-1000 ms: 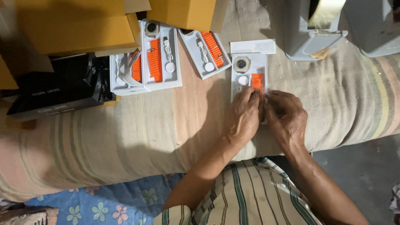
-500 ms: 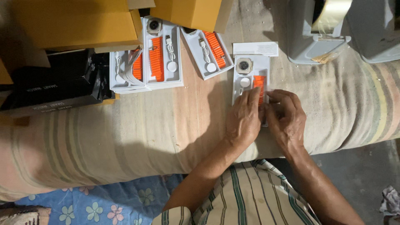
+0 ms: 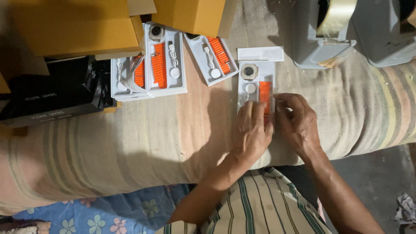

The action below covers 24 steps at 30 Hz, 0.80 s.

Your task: The person packs smartwatch kits while seated on the floor. They arrange an orange watch band, charging cable, and watch into a white plastic tray, place the tray into a cardboard box, add a paper insert, close the box, and set it aside with other packed boxes.

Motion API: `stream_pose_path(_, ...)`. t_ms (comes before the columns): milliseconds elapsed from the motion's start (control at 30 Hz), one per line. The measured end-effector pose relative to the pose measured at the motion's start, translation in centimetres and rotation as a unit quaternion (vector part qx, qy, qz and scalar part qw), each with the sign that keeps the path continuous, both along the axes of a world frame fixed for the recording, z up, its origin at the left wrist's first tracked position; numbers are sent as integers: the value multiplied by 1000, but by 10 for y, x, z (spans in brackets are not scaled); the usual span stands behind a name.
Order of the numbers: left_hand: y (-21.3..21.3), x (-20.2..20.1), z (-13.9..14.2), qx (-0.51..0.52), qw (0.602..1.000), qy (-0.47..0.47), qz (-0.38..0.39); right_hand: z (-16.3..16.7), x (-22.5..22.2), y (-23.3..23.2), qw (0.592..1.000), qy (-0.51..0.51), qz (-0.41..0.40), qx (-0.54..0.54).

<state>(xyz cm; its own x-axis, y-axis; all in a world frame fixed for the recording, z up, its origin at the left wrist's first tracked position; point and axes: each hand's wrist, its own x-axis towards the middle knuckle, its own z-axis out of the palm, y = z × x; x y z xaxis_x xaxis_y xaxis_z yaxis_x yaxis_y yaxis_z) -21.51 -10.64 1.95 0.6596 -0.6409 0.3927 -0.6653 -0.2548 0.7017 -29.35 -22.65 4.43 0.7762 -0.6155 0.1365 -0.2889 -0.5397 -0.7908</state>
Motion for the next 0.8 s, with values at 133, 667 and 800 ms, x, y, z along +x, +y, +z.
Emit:
stream_pose_path(133, 3, -7, -1, 37, 999, -4, -5, 1, 0, -2, 999, -14, 33, -19)
stream_pose_path(667, 0, -4, -6, 83, 996, 33, -8, -17, 7, -18, 997, -20, 70, -2)
stream_pose_path(800, 2, -6, -10, 66, 998, 14, -8, -20, 8, -22, 997, -7, 70, 9)
